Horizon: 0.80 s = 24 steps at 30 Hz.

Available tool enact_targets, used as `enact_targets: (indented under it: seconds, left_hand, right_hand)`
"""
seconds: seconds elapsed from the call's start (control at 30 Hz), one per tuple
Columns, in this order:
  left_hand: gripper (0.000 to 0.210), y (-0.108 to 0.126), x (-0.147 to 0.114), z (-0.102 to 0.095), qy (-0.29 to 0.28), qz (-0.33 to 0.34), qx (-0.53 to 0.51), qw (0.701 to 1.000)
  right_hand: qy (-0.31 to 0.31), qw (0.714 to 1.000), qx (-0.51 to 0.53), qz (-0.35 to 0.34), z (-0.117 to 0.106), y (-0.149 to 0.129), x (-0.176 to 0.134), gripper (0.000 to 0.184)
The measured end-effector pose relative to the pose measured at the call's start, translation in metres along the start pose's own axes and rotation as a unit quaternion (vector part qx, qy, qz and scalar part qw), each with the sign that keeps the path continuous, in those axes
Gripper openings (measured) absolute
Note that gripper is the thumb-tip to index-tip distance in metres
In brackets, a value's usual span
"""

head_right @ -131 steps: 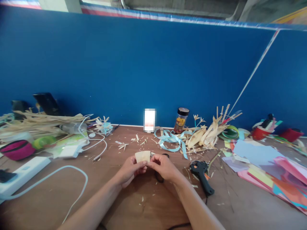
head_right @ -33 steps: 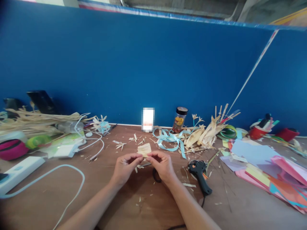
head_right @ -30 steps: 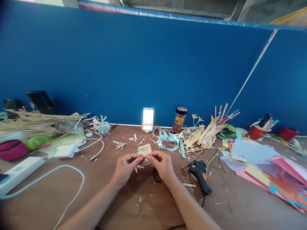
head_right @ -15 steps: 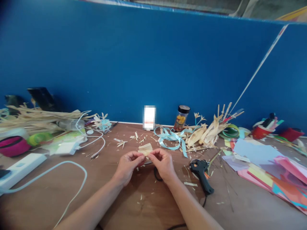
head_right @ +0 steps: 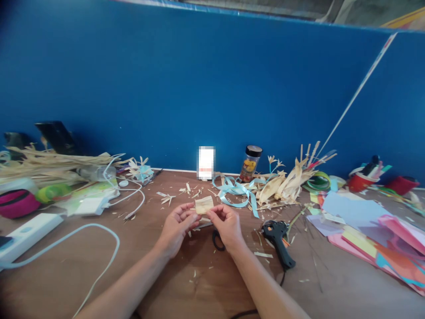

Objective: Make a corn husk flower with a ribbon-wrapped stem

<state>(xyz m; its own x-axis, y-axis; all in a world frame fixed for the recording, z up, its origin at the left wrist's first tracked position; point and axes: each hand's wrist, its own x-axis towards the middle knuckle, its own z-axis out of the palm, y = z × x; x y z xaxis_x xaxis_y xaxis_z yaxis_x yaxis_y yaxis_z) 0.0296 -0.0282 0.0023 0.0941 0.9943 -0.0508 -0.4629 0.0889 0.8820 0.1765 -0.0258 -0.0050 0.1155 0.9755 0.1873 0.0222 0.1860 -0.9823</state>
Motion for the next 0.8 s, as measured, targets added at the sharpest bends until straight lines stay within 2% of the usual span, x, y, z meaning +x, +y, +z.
enact_targets:
  seconds: [0.1, 0.33, 0.63, 0.8]
  left_hand:
    - [0.046, -0.0015, 0.0014, 0.0001, -0.023, 0.0, 0.012, 1.0]
    - [0.044, -0.0002, 0.0011, 0.001, -0.005, -0.021, 0.023, 1.0]
    - [0.047, -0.0014, 0.0005, 0.0019, -0.026, -0.017, 0.008, 0.999]
    - [0.048, -0.0009, -0.0005, 0.0014, -0.012, -0.023, 0.023, 0.999]
  right_hand:
    - [0.001, 1.0, -0.008, -0.004, 0.0003, 0.0004, -0.0004, 0.019]
    - [0.005, 0.999, -0.032, -0.016, 0.0008, -0.0016, -0.0018, 0.02]
    - [0.019, 0.998, -0.051, -0.022, 0.0001, -0.0029, -0.0013, 0.022]
    - [0.013, 0.998, -0.052, -0.019, 0.0002, -0.0036, -0.0019, 0.024]
